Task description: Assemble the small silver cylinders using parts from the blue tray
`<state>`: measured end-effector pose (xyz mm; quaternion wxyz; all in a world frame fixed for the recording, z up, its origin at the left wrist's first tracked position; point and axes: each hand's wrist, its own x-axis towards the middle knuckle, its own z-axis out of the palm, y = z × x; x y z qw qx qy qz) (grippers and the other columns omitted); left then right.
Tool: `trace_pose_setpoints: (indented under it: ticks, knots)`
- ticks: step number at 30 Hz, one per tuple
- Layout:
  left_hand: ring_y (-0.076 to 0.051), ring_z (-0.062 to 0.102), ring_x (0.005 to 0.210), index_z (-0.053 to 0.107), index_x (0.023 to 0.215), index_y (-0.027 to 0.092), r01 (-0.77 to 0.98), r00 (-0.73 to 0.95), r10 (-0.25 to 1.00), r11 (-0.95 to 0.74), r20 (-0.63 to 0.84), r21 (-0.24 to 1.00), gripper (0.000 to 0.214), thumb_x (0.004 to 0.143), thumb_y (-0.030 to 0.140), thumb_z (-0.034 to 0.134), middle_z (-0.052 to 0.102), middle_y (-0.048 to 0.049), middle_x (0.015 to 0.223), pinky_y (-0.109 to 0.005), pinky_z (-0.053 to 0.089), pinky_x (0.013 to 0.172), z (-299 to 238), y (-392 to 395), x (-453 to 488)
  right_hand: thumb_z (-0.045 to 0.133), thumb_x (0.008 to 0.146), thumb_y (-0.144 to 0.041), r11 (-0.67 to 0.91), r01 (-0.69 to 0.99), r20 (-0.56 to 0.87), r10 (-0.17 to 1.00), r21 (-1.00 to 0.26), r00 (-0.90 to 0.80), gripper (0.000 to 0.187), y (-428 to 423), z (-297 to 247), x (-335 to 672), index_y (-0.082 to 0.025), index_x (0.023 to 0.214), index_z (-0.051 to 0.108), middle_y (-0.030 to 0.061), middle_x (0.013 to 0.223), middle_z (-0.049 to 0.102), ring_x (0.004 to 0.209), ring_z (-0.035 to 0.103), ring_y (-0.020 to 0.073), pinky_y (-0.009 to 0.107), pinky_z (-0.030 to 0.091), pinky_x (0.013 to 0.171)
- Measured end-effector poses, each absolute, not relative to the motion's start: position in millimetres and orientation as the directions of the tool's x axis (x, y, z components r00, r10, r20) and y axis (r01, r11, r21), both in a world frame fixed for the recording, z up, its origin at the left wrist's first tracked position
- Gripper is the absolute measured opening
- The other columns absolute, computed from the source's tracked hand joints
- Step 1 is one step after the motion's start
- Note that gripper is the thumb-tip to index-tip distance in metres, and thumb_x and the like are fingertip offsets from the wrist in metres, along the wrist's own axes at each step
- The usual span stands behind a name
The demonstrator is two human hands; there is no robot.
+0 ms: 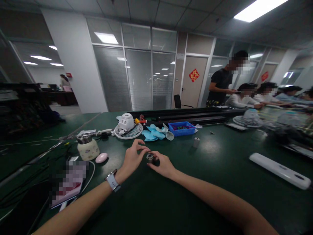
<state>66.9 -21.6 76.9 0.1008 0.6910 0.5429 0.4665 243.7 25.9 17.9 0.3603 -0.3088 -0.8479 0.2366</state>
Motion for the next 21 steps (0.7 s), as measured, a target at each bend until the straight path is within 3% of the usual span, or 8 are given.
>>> trace_pose_setpoints:
  ticks: [3,7,11,14,16,18,21]
  knots:
    - [-0.022,0.072,0.088,0.047,0.106,0.024,0.661,-0.056,0.863,-0.345,0.503,0.666,0.027,0.083,0.030,0.060,0.076,-0.0010,0.088,-0.035,0.052,0.082,65.2,-24.8,54.0,0.070,0.079,-0.034,0.704,0.340,0.465,0.684,-0.624,-0.562,0.049,25.1,19.1,244.2,-0.021,0.123,0.053,0.0038,0.103,0.068,0.086,0.064,0.0174,0.032,0.051,0.079]
    - [-0.022,0.072,0.088,0.044,0.111,0.026,0.651,0.025,0.941,-0.272,0.338,0.708,0.033,0.082,0.028,0.059,0.076,-0.0002,0.087,-0.036,0.052,0.079,37.7,-25.2,41.1,0.069,0.079,-0.031,0.718,0.335,0.476,0.670,-0.610,-0.569,0.047,20.3,20.8,242.4,-0.023,0.123,0.053,0.0034,0.109,0.067,0.088,0.064,0.0175,0.032,0.051,0.080]
    - [-0.022,0.071,0.089,0.042,0.118,0.026,0.652,0.092,0.951,-0.282,0.296,0.704,0.041,0.081,0.029,0.059,0.076,-0.0022,0.094,-0.037,0.053,0.080,21.6,-21.3,37.7,0.066,0.081,-0.032,0.714,0.315,0.477,0.669,-0.625,-0.570,0.041,27.9,29.4,250.0,-0.021,0.118,0.053,0.0037,0.104,0.067,0.088,0.065,0.0164,0.029,0.051,0.078]
    - [-0.022,0.070,0.091,0.042,0.121,0.025,0.641,0.089,0.954,-0.276,0.287,0.716,0.044,0.081,0.034,0.059,0.074,-0.0033,0.099,-0.038,0.053,0.082,16.7,-17.6,35.0,0.065,0.082,-0.033,0.668,0.440,0.441,0.736,-0.600,-0.514,0.041,58.4,46.7,276.4,-0.020,0.118,0.051,0.0037,0.099,0.068,0.084,0.066,0.0161,0.028,0.051,0.075]
    - [-0.022,0.070,0.091,0.042,0.123,0.025,0.639,0.084,0.960,-0.257,0.266,0.725,0.046,0.081,0.037,0.059,0.074,-0.0038,0.101,-0.039,0.052,0.083,14.1,-15.6,32.9,0.065,0.081,-0.031,0.573,0.643,0.386,0.819,-0.508,-0.424,0.040,88.3,62.2,302.6,-0.018,0.117,0.050,0.0049,0.097,0.069,0.084,0.067,0.0176,0.028,0.050,0.076]
    - [-0.022,0.069,0.093,0.041,0.124,0.025,0.636,0.087,0.963,-0.249,0.253,0.730,0.049,0.081,0.039,0.060,0.073,-0.0042,0.102,-0.039,0.052,0.084,12.3,-14.8,31.3,0.063,0.082,-0.029,0.421,0.841,0.333,0.890,-0.340,-0.311,0.040,119.3,76.9,328.9,-0.016,0.117,0.049,0.0087,0.101,0.069,0.092,0.066,0.0202,0.029,0.048,0.081]
    - [-0.023,0.068,0.095,0.040,0.125,0.024,0.612,0.087,0.966,-0.244,0.243,0.753,0.054,0.081,0.046,0.060,0.072,-0.0054,0.105,-0.039,0.051,0.085,12.5,-15.8,30.4,0.060,0.084,-0.025,0.238,0.958,0.264,0.945,-0.158,-0.192,0.043,156.1,88.9,356.9,-0.010,0.121,0.044,0.0168,0.109,0.067,0.103,0.064,0.0253,0.031,0.045,0.086]
